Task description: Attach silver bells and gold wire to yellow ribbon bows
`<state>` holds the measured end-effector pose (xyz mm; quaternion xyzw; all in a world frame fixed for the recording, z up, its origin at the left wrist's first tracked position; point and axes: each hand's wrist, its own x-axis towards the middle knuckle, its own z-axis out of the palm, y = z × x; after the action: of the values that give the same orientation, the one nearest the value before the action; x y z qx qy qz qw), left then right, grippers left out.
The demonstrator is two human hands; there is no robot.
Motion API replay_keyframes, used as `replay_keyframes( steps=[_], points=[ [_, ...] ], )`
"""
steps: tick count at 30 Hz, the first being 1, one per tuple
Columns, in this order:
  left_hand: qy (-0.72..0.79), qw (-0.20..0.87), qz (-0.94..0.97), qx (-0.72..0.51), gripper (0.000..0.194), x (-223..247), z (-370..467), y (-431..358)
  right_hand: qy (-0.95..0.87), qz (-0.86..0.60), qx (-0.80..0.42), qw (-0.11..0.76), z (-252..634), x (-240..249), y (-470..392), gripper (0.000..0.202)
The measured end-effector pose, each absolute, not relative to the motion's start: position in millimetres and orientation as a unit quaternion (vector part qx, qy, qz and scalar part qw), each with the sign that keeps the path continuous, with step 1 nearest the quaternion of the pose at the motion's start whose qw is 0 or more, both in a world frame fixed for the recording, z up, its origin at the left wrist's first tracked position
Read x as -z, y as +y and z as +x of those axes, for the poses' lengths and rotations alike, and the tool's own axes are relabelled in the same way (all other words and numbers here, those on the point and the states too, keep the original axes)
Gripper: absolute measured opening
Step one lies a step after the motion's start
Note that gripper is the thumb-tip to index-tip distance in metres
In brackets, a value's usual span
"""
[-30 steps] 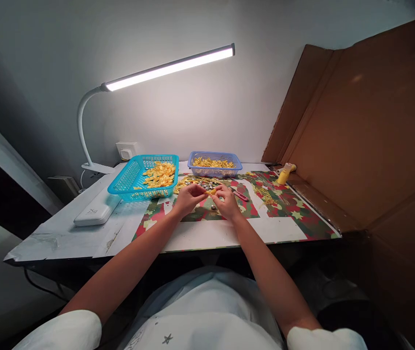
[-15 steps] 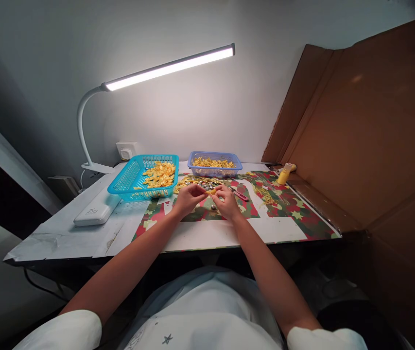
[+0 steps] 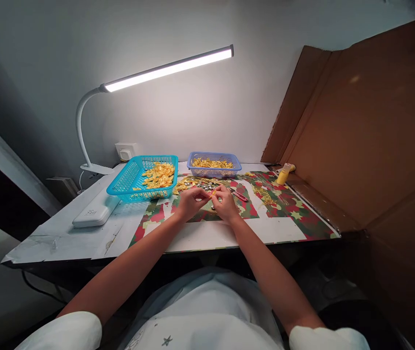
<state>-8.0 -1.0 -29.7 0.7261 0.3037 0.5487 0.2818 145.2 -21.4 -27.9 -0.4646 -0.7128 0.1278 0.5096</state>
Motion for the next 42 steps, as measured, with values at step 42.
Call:
replay_keyframes(
  steps=[42],
  points=[
    [0.3,0.149,0.819,-0.466,0.015,20,-12,-4,-0.644,-0.458,-0.3,0.534,150,27,-22,0.013]
  ],
)
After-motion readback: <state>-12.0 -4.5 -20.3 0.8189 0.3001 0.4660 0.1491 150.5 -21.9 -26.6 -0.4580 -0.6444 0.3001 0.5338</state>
